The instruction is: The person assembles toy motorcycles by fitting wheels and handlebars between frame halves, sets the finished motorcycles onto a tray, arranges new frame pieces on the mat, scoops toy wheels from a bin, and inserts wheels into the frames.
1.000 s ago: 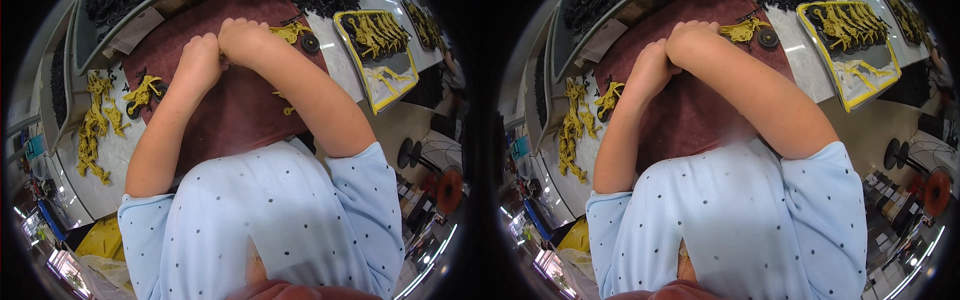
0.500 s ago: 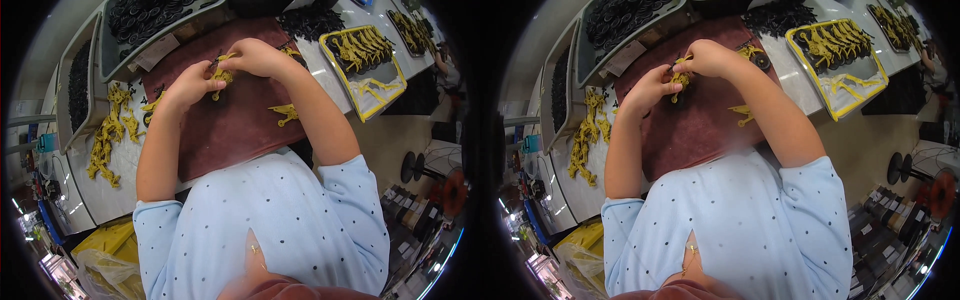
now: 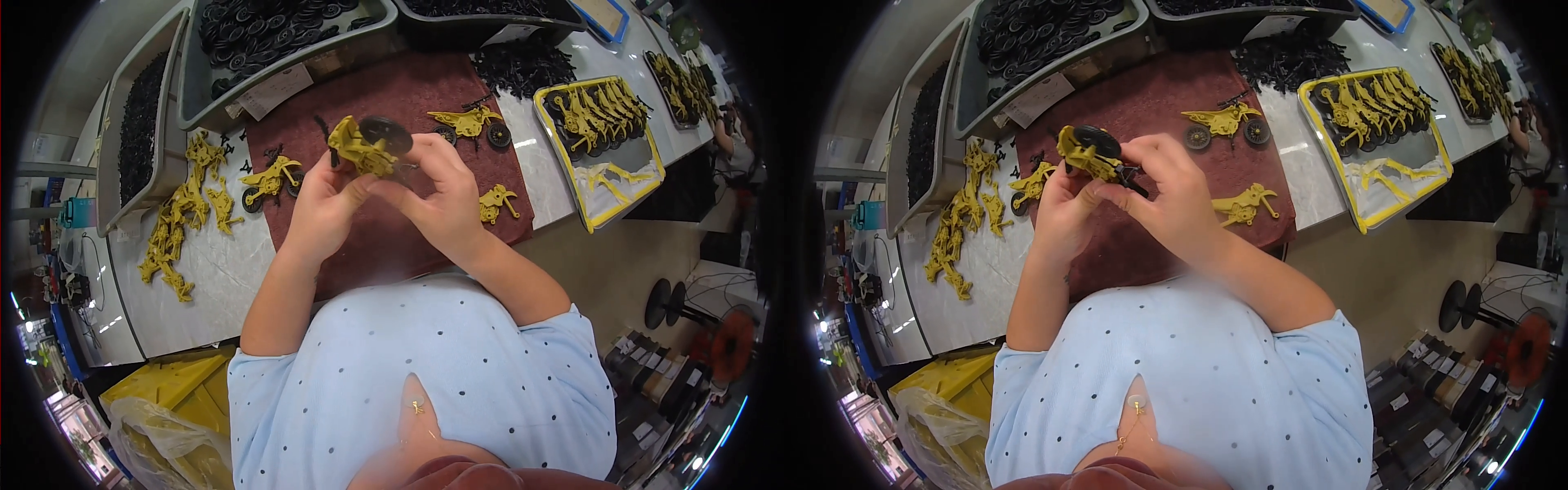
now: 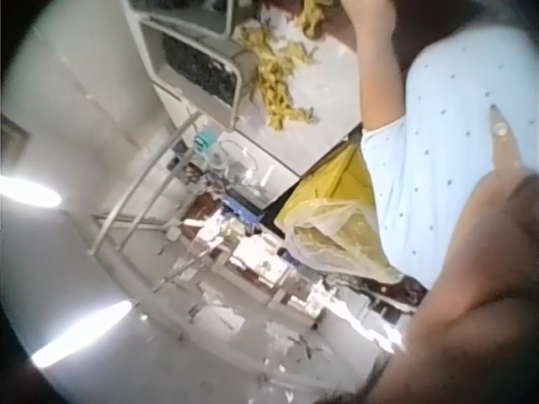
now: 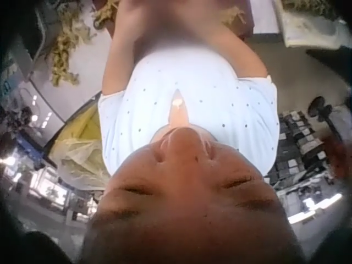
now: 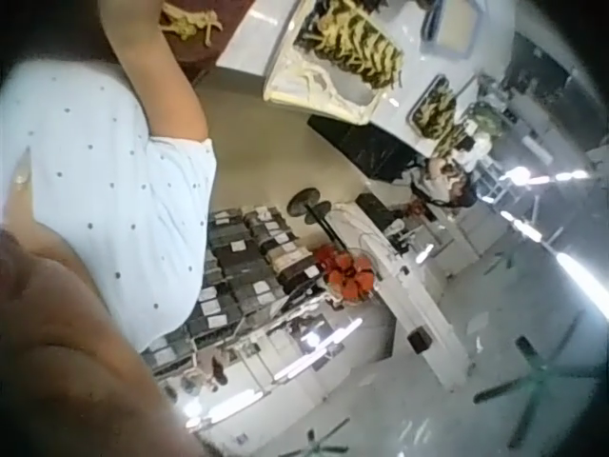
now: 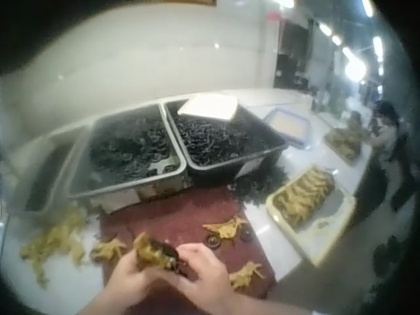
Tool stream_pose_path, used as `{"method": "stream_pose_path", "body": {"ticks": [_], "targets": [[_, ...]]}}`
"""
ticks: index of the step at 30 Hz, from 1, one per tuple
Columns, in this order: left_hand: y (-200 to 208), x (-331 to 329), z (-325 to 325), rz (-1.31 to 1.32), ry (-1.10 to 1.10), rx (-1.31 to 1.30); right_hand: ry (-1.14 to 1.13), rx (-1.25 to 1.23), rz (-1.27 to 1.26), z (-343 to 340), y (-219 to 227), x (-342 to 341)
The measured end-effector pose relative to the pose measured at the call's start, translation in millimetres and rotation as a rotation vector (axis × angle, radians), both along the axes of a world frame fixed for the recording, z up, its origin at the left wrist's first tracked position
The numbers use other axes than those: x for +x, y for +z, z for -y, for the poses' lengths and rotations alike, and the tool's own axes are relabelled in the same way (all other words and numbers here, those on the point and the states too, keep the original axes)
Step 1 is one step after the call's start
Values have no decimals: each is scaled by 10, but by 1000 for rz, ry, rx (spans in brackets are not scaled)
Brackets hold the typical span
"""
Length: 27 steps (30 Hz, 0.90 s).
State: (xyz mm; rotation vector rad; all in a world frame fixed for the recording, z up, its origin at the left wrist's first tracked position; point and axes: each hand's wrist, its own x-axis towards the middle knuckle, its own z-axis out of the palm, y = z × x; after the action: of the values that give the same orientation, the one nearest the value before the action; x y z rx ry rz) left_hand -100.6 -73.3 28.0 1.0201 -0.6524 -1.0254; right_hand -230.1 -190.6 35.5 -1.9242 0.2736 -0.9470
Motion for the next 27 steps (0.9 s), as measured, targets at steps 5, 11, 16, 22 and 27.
{"method": "stream_pose_path", "body": {"ticks": [5,11,16,22,27], "targets": [[27,-183,-37,-63,157,-124,67,288,87,-72,28,-24],[-67,-281,23,-53,162,-130,46,154,125,-18,-81,-7],[70,-264,136,-144,202,-348,68,140,81,-12,-83,-71],[53,-218,35,-179,53,-269,149,34,168,-8,-34,-74],[129,-322,65,-200,94,-358,108,-15,175,-68,-11,-80]]}}
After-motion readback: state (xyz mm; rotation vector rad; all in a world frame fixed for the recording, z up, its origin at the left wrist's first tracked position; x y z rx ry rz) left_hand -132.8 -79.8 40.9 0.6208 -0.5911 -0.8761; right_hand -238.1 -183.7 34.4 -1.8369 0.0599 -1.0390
